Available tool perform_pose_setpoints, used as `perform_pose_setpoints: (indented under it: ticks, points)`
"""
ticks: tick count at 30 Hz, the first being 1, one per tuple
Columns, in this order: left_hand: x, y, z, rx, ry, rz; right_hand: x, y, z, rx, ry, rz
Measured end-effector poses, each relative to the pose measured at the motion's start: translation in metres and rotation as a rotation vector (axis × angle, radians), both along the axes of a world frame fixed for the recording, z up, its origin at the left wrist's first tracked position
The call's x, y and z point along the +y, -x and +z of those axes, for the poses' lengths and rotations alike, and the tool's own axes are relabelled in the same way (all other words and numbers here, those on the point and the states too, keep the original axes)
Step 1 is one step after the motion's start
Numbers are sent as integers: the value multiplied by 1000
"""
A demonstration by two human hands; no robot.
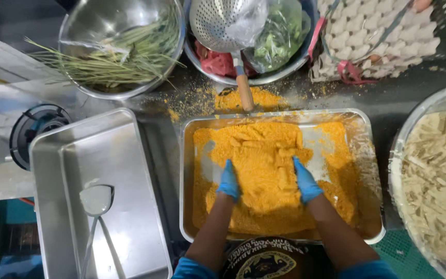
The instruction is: The person mixes and kneads a thick orange batter in a large metal tray by hand, pressing and folding the mass and occasionally picking up white food pieces from the tray. A second person beside them coats strips of food in a bowl of pale batter.
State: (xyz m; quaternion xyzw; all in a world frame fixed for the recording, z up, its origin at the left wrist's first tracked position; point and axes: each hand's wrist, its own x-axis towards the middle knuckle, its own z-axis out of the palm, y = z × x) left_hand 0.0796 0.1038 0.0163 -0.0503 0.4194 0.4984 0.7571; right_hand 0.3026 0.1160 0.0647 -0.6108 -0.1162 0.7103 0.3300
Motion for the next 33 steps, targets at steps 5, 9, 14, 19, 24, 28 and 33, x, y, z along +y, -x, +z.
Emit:
perform_pose_setpoints:
  ticks: [5,9,14,19,24,28,33]
  points:
    - [-8,34,21,713,-112,-400,-4,-37,16,67,-208,183]
    - [-64,87,25,1134,120,-401,-53,-88,15,-556,-101,279]
    - [-88,33,14,603,277,-183,-90,-36,-5,-874,-767,845]
    - [-48,-19,30,-48,222,94,-82,16,-2,483,-107,-293]
    - [-62,40,37,579,56,-115,-97,-40,1,-15,-57,15]
    - [-99,71,31,855,176,-140,-109,-70,-4,-292,24,269]
    - [-107,28,18,198,282,-260,-111,-20,-9,-36,53,156]
